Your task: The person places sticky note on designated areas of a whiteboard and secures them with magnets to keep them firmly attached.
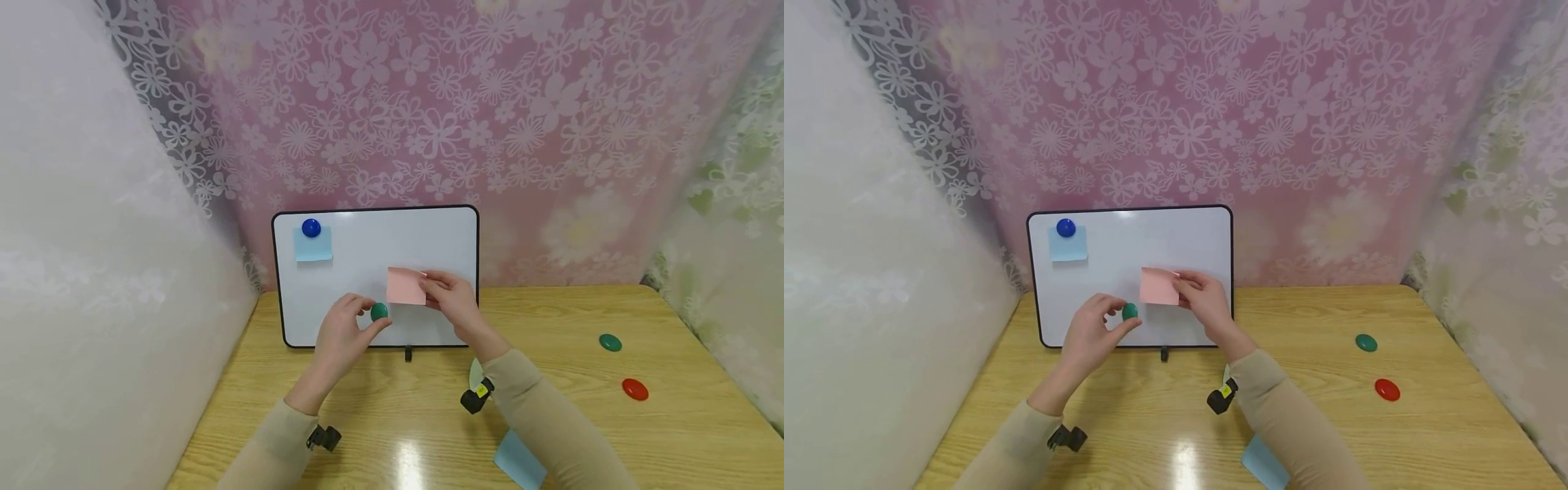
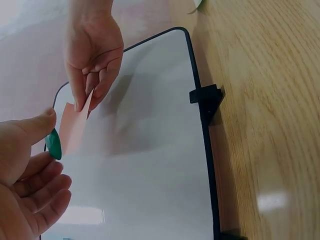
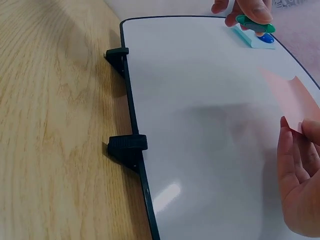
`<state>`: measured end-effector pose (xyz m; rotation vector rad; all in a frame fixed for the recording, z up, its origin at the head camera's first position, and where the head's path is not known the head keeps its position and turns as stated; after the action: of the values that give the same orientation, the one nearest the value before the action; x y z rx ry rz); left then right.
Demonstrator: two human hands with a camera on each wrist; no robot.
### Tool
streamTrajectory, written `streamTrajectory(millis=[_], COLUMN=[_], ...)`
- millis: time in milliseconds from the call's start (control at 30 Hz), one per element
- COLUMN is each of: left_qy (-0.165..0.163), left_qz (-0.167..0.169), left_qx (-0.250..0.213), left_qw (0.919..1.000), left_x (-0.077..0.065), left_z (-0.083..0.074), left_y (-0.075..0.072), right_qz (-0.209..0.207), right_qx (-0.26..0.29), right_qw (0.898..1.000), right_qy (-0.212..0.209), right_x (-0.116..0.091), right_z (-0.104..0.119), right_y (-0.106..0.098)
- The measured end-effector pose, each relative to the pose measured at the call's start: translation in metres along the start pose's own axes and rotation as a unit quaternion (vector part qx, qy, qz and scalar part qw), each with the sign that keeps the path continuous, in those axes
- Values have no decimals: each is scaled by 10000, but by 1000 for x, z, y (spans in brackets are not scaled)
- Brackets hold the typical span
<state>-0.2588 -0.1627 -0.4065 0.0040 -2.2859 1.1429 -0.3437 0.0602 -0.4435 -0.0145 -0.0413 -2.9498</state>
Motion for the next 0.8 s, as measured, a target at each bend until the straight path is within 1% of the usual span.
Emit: streamTrajectory(millis=[133, 333, 567, 667, 800], left_qy=[103, 123, 290, 244, -7], left_qz=[-75, -73, -175, -168, -133], left_qx=[74, 123, 304, 420, 498], left_qw=[9999, 9998, 9990, 9987, 9987], left_x=[3, 6, 23, 29, 36], left_z=[0, 1, 2, 5, 13], left_y=[-1, -4, -15, -19, -22], right_qz=[-20, -28, -156, -180, -250], right_qx=[-93, -152, -328, -391, -471], right_qw=[9999, 9998, 9990, 9986, 9981], right_qy=[-44, -102, -247, -299, -316], right_x=[3, 7, 18, 22, 27], right_z=[4, 11, 26, 31, 36], right_y=[4, 11, 23, 29, 35])
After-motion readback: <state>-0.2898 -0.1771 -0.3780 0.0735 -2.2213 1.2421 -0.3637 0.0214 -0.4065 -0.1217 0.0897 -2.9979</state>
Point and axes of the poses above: each hand's wrist, its own x-axis towards the middle knuckle, its own y-axis out of the palm, z = x × y, the point moved 5 cm from there along x, towards the middle knuckle, and after that the axes turned 4 degrees about z, right-handed, at the moved point
